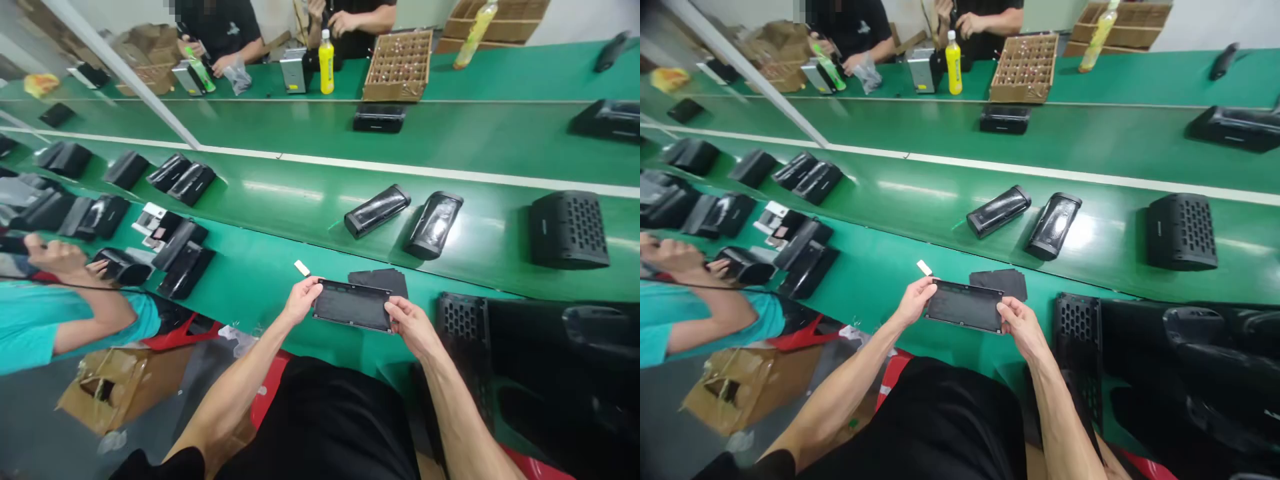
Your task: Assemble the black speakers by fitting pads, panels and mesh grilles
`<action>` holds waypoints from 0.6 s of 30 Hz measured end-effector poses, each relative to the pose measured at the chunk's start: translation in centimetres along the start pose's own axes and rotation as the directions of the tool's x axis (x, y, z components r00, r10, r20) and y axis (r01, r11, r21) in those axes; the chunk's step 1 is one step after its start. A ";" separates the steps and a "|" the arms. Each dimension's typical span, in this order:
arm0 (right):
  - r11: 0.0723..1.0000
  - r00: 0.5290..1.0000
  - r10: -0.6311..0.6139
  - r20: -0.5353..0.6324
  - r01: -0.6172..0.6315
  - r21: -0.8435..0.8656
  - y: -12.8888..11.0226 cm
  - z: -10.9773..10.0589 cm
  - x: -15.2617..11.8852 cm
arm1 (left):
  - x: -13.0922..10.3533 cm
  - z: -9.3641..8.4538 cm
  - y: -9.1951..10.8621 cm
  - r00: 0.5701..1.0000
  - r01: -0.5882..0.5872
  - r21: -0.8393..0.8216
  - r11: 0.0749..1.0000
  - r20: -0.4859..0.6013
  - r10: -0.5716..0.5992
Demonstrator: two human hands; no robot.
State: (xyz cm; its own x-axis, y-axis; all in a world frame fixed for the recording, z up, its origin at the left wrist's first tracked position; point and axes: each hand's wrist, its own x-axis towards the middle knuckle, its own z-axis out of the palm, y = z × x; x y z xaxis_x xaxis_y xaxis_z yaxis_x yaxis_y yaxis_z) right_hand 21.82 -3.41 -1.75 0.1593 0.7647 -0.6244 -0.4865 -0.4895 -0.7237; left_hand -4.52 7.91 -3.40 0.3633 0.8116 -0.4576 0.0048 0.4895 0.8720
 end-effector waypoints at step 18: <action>0.984 0.974 -0.171 -0.150 0.175 0.017 1.3 9.1 -0.5 | 1.2 -0.9 -0.9 0.872 0.147 -0.439 0.887 0.480 0.093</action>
State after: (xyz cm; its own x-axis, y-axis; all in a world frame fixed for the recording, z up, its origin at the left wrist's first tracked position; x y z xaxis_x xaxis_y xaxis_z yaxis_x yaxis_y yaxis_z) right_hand 13.34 -0.60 0.30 0.3670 0.7653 -0.5288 -0.4652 -0.3412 -0.8168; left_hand -4.94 8.78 -4.89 0.7644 0.6004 -0.2350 -0.3510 0.6933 0.6294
